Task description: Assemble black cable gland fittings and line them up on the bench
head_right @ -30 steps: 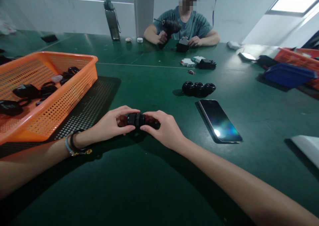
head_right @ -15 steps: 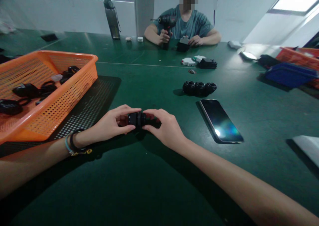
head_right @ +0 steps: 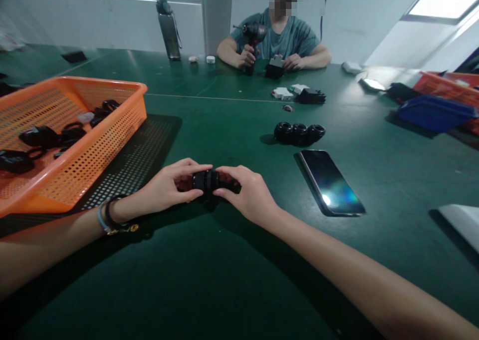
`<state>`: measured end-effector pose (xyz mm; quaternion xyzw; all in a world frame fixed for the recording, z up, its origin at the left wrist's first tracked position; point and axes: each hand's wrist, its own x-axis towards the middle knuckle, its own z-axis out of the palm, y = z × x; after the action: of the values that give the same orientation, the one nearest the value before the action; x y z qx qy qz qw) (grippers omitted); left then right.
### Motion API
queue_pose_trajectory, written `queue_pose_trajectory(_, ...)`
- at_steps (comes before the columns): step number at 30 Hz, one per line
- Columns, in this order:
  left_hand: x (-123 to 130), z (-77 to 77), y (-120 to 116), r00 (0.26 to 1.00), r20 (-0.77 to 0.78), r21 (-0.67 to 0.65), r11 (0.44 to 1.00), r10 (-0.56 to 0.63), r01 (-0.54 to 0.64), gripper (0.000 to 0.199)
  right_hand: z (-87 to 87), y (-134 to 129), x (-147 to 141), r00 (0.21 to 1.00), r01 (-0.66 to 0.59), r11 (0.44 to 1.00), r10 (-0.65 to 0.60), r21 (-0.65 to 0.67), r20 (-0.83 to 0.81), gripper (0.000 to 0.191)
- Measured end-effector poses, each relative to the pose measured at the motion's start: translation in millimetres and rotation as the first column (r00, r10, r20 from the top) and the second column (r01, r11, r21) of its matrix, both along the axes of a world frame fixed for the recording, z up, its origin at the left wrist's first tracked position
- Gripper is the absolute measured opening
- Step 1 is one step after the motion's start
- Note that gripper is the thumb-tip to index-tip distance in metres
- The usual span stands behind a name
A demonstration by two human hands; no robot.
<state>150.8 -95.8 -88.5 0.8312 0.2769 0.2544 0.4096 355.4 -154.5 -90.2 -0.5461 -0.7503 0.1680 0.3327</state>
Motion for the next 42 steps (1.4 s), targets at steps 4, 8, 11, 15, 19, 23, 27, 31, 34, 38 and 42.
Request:
queue_pose_trajectory(4, -0.6, 0.6, 0.0, 1.0, -0.006, 0.025, 1.0, -0.007, 0.007, 0.044, 0.8, -0.3, -0.5, 1.0, -0.004, 1.0, 0.004, -0.007, 0.022, 0.028)
queue_pose_trajectory(8, -0.6, 1.0, -0.3, 1.0, -0.006, 0.028, 0.999, -0.015, 0.015, 0.044, -0.1, -0.7, -0.4, 0.999, -0.009, 1.0, 0.009, -0.008, 0.037, 0.028)
queue_pose_trajectory(11, -0.6, 0.9, -0.2, 1.0, -0.007, 0.034, 0.999, -0.022, 0.023, 0.044, -2.0, -0.7, -0.3, 1.0, -0.003, 1.0, 0.003, -0.02, 0.025, 0.027)
queue_pose_trajectory(15, -0.8, 0.1, 0.3, 1.0, -0.009, 0.052, 0.998, -0.02, 0.021, 0.043, -2.7, -0.2, -0.6, 0.999, 0.012, 0.998, -0.01, -0.056, 0.032, 0.027)
queue_pose_trajectory(19, -0.7, 0.0, 0.5, 1.0, -0.008, 0.065, 0.998, -0.026, 0.027, 0.043, -0.7, 0.1, -1.3, 0.999, 0.015, 0.997, -0.012, -0.081, 0.045, 0.026)
queue_pose_trajectory(23, -0.7, 0.8, -0.3, 1.0, -0.014, 0.056, 0.998, -0.028, 0.029, 0.043, 1.2, -0.1, -2.0, 0.998, 0.017, 0.994, -0.01, -0.108, 0.06, 0.026)
queue_pose_trajectory(27, -0.5, 1.4, -0.7, 1.0, -0.001, 0.039, 0.999, -0.027, 0.027, 0.043, 2.1, -0.4, -2.5, 0.999, 0.009, 0.995, -0.004, -0.099, 0.047, 0.025)
queue_pose_trajectory(31, 0.3, 2.7, -0.8, 1.0, 0.008, -0.003, 1.0, -0.017, 0.017, 0.043, 2.5, -1.5, -3.2, 0.999, -0.019, 0.999, 0.021, -0.029, 0.05, 0.033)
queue_pose_trajectory(34, 0.6, 2.9, -1.1, 1.0, 0.008, -0.032, 0.999, -0.029, 0.029, 0.043, 1.7, -2.7, -3.6, 0.996, -0.04, 0.998, 0.036, 0.047, 0.084, 0.038)
queue_pose_trajectory(38, 0.3, 2.1, -1.5, 0.999, -0.001, -0.048, 0.998, -0.032, 0.032, 0.045, -0.6, -3.3, -2.6, 0.992, -0.036, 0.996, 0.025, 0.081, 0.126, 0.029)
queue_pose_trajectory(42, 0.7, 4.6, -2.8, 0.999, -0.026, -0.021, 0.999, -0.032, 0.032, 0.043, -3.0, -3.0, -1.0, 0.986, -0.058, 0.992, 0.04, 0.111, 0.162, 0.025)
